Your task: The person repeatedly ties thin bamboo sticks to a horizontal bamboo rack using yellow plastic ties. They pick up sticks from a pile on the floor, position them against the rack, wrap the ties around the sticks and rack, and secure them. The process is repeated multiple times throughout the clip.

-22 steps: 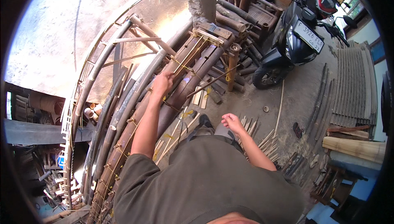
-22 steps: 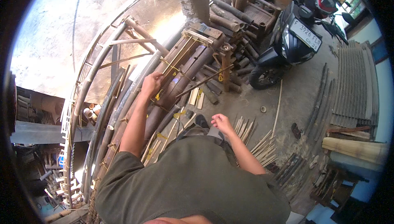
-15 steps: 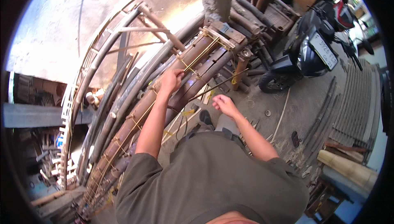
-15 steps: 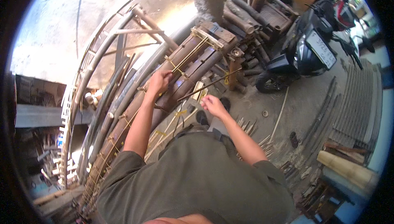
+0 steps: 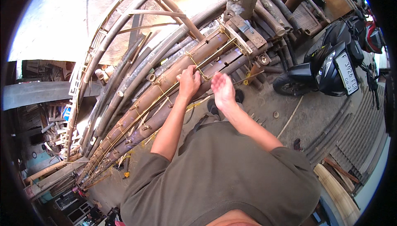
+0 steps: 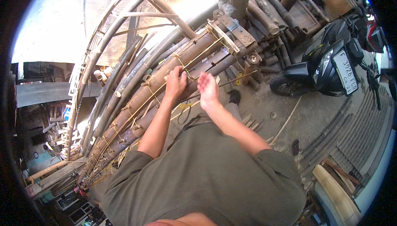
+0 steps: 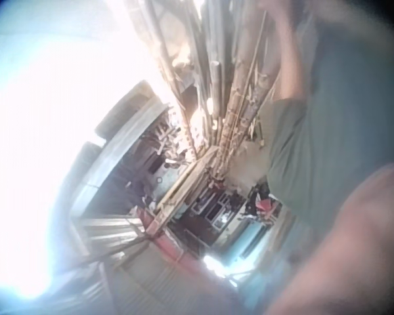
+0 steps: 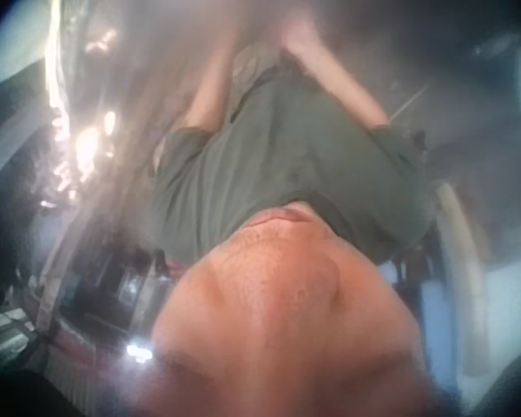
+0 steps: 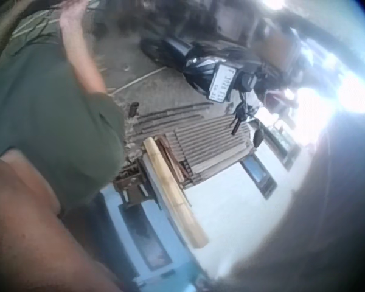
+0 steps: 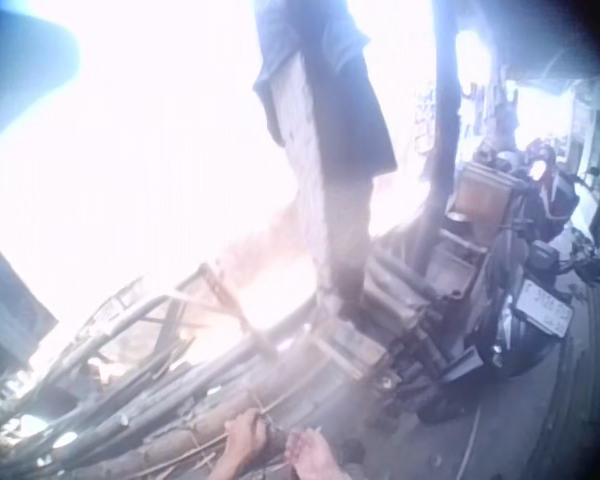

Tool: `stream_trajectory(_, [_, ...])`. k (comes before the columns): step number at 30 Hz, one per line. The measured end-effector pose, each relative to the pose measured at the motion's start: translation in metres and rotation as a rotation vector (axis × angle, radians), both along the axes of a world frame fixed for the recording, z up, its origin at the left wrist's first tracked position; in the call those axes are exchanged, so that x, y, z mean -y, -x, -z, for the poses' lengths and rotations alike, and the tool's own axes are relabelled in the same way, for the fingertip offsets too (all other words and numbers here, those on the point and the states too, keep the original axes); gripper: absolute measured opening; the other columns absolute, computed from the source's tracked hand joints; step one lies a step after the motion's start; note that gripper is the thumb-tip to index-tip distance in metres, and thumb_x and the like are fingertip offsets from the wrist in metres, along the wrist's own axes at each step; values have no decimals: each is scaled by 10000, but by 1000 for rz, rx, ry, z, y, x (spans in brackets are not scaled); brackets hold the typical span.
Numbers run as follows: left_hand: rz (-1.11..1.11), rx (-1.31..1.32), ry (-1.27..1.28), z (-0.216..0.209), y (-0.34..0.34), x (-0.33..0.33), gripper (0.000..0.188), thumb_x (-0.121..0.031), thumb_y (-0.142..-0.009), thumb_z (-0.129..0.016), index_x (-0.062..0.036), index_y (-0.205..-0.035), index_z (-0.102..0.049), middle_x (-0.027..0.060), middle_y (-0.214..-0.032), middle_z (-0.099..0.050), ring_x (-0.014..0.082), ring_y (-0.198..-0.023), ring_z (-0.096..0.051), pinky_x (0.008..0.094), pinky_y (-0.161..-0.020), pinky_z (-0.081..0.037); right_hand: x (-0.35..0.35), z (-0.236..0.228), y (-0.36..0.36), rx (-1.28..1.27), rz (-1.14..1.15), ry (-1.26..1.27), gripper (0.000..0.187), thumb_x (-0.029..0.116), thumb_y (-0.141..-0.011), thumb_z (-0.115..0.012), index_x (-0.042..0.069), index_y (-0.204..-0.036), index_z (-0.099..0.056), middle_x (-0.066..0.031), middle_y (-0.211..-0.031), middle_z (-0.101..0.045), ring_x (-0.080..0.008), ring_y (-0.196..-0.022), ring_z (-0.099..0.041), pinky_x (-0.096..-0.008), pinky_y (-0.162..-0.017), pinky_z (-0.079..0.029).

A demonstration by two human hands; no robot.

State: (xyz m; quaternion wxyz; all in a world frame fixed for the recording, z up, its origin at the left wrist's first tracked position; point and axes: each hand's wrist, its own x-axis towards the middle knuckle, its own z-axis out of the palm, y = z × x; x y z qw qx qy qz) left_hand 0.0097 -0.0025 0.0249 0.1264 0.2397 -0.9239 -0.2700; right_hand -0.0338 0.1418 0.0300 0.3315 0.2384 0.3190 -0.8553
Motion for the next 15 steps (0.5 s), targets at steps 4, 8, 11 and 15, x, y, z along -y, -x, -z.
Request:
stream_trajectory(4, [-29, -20, 222, 6, -1, -6, 236, -227, -901, -615, -67, -1073, -591, 132, -939, -651, 283, -863, -591, 423, -793, -403, 74, -55, -8, -777, -140, -58, 159, 153, -902, -474, 64, -788, -540, -66, -776, -541, -192, -743, -523, -340, -747, -418])
stream_trajectory(8, [10, -289, 38, 30, 5, 5, 199, -175, -942, -552, -15, -1057, -582, 170, -936, -630, 320, -888, -588, 426, -789, -435, 142, -96, 38, -1608, -916, -184, 329, 314, -938, -484, 28, -895, -640, -188, -855, -653, -329, -821, -623, -437, -766, -480])
stream_trajectory(11, [-67, -203, -206, 18, 4, 5, 206, -209, -948, -538, -59, -1016, -661, 160, -953, -682, 333, -973, -617, 486, -790, -373, 167, -68, 90, -1865, -1278, -352, 420, 415, -948, -453, 102, -1093, -694, -199, -1037, -678, -331, -1006, -645, -448, -871, -488])
stream_trajectory(15, [-103, -96, -73, 3, 5, -4, 186, -180, -954, -514, -71, -937, -664, 133, -871, -666, 313, -901, -611, 441, -777, -339, 147, -48, 116, -1764, -1271, -1562, 583, 540, -950, -398, 68, -1146, -677, -192, -1199, -637, -347, -1114, -610, -574, -918, -428])
